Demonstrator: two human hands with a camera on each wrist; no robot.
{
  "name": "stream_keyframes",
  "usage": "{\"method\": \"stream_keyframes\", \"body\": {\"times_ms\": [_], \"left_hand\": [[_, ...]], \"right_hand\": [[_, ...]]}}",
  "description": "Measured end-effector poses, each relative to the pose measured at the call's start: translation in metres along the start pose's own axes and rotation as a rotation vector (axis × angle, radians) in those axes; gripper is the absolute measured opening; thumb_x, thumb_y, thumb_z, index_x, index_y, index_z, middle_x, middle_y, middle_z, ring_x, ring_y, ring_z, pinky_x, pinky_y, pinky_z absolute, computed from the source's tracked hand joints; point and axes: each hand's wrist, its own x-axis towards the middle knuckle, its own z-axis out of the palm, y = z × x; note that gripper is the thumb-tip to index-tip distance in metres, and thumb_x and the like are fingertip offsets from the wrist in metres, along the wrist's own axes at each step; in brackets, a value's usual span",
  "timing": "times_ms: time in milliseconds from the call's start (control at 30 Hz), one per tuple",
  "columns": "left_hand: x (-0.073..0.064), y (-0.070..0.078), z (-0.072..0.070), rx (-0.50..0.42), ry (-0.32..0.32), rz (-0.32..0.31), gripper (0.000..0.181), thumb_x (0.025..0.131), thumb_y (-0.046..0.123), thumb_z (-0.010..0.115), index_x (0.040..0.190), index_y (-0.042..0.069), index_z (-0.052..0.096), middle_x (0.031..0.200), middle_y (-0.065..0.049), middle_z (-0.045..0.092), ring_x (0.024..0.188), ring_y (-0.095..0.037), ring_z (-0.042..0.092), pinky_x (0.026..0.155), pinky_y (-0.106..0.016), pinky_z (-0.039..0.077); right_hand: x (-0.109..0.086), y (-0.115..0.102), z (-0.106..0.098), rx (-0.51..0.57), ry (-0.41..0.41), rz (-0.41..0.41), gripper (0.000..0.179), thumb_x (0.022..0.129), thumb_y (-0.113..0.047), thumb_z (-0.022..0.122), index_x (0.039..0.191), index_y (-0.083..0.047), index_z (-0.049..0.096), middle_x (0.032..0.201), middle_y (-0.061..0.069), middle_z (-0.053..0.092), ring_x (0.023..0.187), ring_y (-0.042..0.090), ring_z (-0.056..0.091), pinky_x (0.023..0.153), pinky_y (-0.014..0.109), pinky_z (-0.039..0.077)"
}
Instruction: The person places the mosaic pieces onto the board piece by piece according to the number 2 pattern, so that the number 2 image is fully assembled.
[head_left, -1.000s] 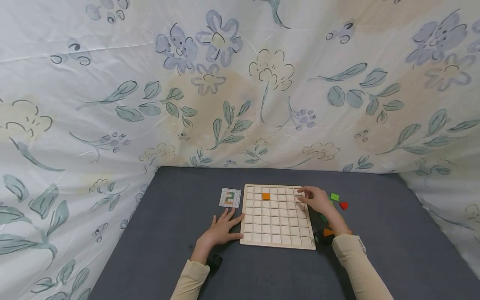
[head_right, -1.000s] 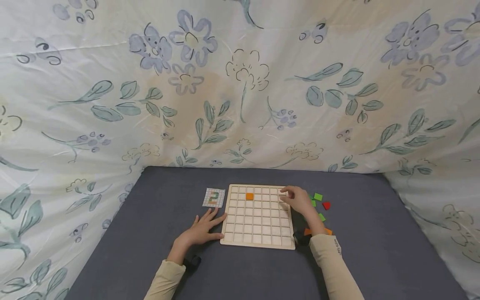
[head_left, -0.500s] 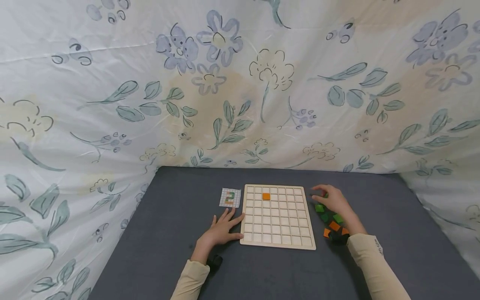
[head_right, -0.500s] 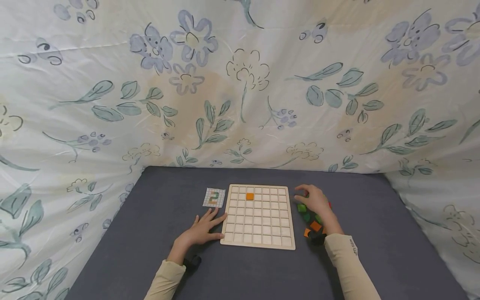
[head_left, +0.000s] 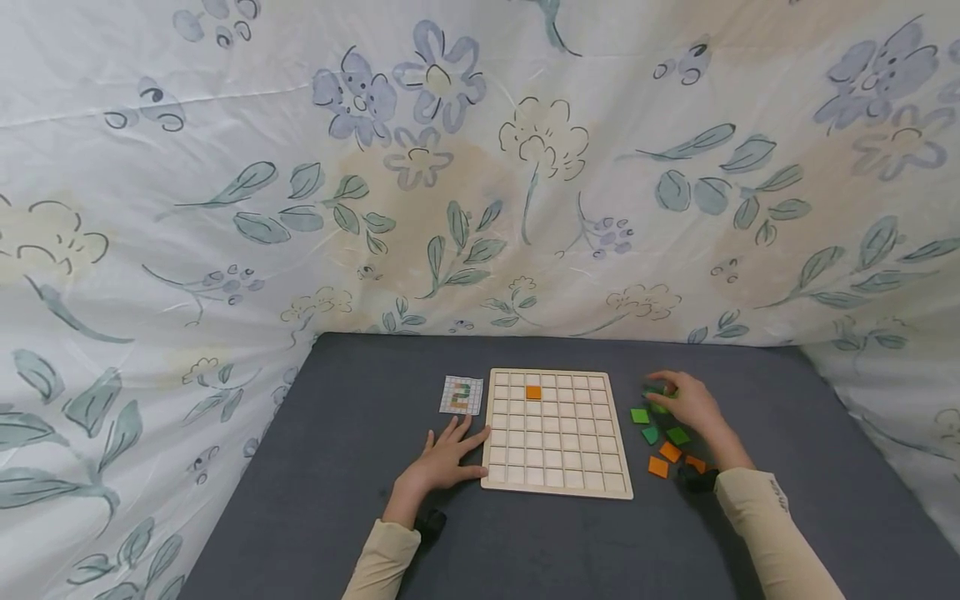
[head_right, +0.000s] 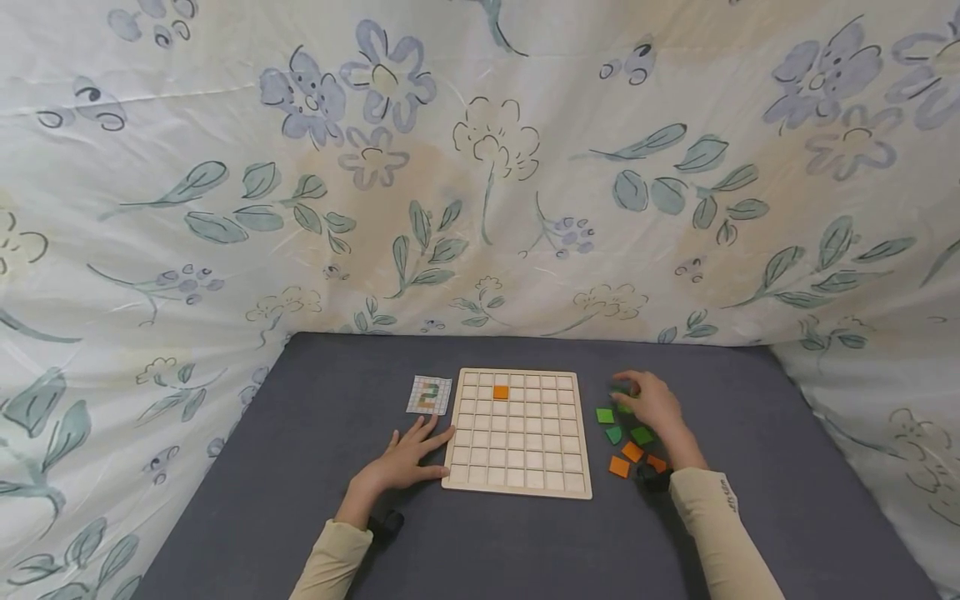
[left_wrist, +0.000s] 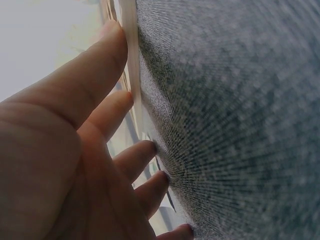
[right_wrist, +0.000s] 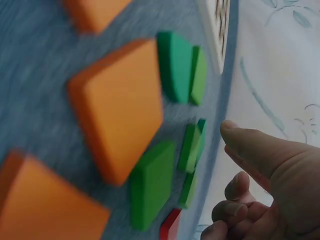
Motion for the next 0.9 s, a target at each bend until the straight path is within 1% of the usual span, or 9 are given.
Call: {"method": "stream_keyframes", "body": {"times_ms": [233, 400, 633, 900], "left_hand": [[0.0, 0.001, 0.0, -0.005, 0.002, 0.002, 0.066, 0.089, 0.039, 0.059, 0.146, 0.017, 0.033, 0.153, -0.017, 0.016, 0.141, -0.039, 0.007, 0.106, -0.068, 0.002], [0.001, 0.0, 0.001, 0.001, 0.002, -0.002, 0.066, 0.089, 0.04, 0.059, 0.146, 0.018, 0.033, 0.154, -0.016, 0.016, 0.141, -0.039, 0.007, 0.106, -0.068, 0.002], [0.001, -0.001, 0.0, 0.01, 0.002, 0.005, 0.067, 0.089, 0.04, 0.059, 0.146, 0.017, 0.033, 0.153, -0.018, 0.016, 0.141, -0.04, 0.007, 0.106, -0.068, 0.003], [0.001, -0.001, 0.001, 0.002, 0.0, 0.004, 0.066, 0.089, 0.04, 0.059, 0.146, 0.018, 0.033, 0.154, -0.017, 0.016, 0.141, -0.039, 0.007, 0.106, -0.068, 0.002]], "right_hand": [[0.001, 0.015, -0.005, -0.004, -0.006, 0.051, 0.043, 0.087, -0.023, 0.066, 0.123, -0.001, 0.057, 0.069, 0.006, 0.046, 0.052, 0.017, 0.04, 0.045, 0.028, 0.03], [0.003, 0.026, -0.011, 0.001, -0.02, 0.082, 0.045, 0.087, -0.024, 0.066, 0.124, 0.0, 0.056, 0.071, 0.008, 0.051, 0.053, 0.017, 0.045, 0.045, 0.029, 0.033], [0.001, 0.034, -0.018, -0.038, -0.017, 0.11, 0.045, 0.087, -0.025, 0.066, 0.122, 0.001, 0.056, 0.078, 0.012, 0.051, 0.058, 0.019, 0.043, 0.048, 0.029, 0.032], [-0.002, 0.04, -0.017, -0.036, -0.032, 0.132, 0.04, 0.086, -0.021, 0.065, 0.117, 0.003, 0.059, 0.069, 0.007, 0.045, 0.053, 0.017, 0.04, 0.046, 0.028, 0.03]]}}
